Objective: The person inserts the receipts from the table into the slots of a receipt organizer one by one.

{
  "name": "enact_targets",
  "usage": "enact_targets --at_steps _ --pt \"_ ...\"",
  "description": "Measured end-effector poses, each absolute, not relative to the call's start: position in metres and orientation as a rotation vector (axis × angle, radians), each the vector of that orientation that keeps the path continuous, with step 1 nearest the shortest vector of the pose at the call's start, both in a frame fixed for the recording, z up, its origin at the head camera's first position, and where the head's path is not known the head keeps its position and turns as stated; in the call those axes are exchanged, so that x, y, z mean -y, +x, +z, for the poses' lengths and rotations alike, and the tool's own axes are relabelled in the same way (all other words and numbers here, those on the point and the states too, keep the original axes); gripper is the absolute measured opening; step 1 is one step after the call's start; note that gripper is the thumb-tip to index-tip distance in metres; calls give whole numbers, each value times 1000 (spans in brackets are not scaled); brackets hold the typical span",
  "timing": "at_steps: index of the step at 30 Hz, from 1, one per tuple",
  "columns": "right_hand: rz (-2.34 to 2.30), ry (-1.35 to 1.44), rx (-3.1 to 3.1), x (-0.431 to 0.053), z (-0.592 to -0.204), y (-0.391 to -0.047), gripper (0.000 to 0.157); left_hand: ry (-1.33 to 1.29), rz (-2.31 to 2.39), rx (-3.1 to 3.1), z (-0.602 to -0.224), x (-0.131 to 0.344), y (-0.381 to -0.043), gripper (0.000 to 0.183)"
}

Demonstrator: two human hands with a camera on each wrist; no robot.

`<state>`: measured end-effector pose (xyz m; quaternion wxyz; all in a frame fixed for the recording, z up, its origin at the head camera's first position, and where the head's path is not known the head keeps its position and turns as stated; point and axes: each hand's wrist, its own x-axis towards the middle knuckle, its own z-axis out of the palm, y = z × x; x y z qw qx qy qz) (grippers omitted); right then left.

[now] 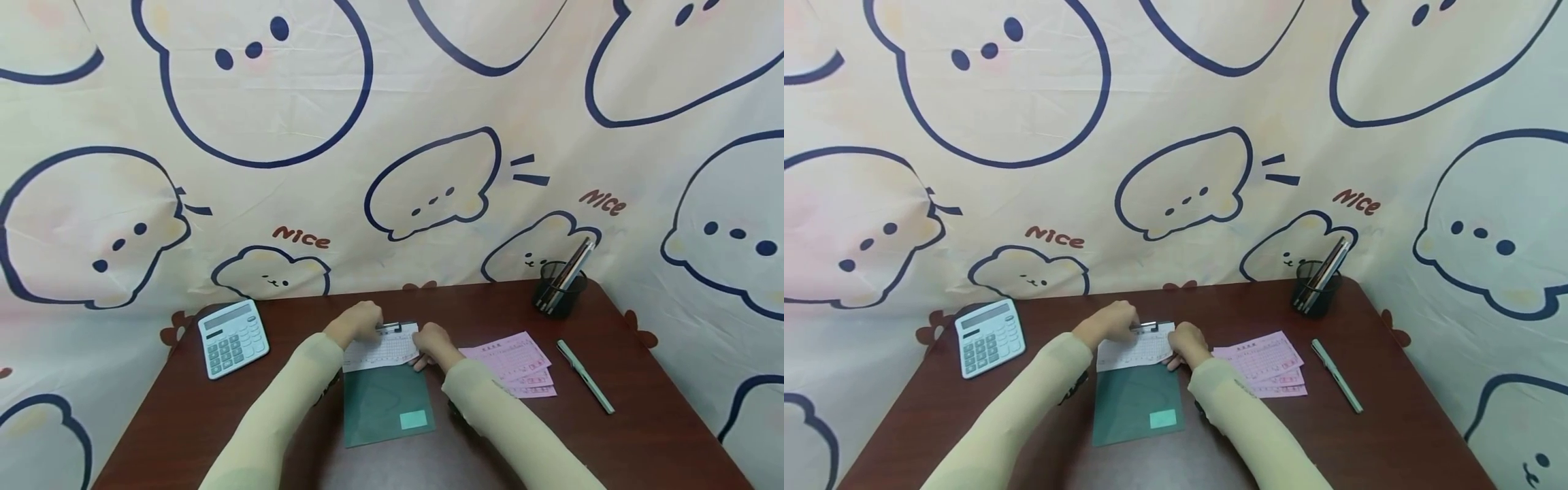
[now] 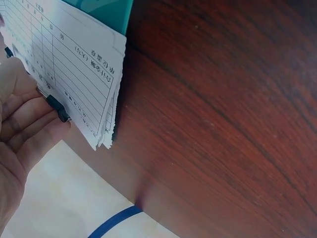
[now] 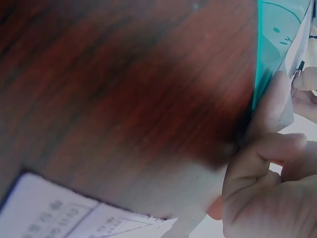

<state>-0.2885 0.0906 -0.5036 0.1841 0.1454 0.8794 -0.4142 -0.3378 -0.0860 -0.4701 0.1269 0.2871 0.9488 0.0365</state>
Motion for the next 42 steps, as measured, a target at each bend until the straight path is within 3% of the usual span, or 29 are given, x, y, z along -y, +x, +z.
enact_targets --at_steps 8,31,42 --pt "-1165 396 -2494 -90 -499 -287 38 848 81 -2776 -467 85 -336 2" --pt "-1217 402 -2482 -88 -498 -287 38 871 6 -2816 -472 86 -332 13" --pt "-1095 333 -2593 -134 -461 -287 40 816 119 -2802 -469 88 -328 17"
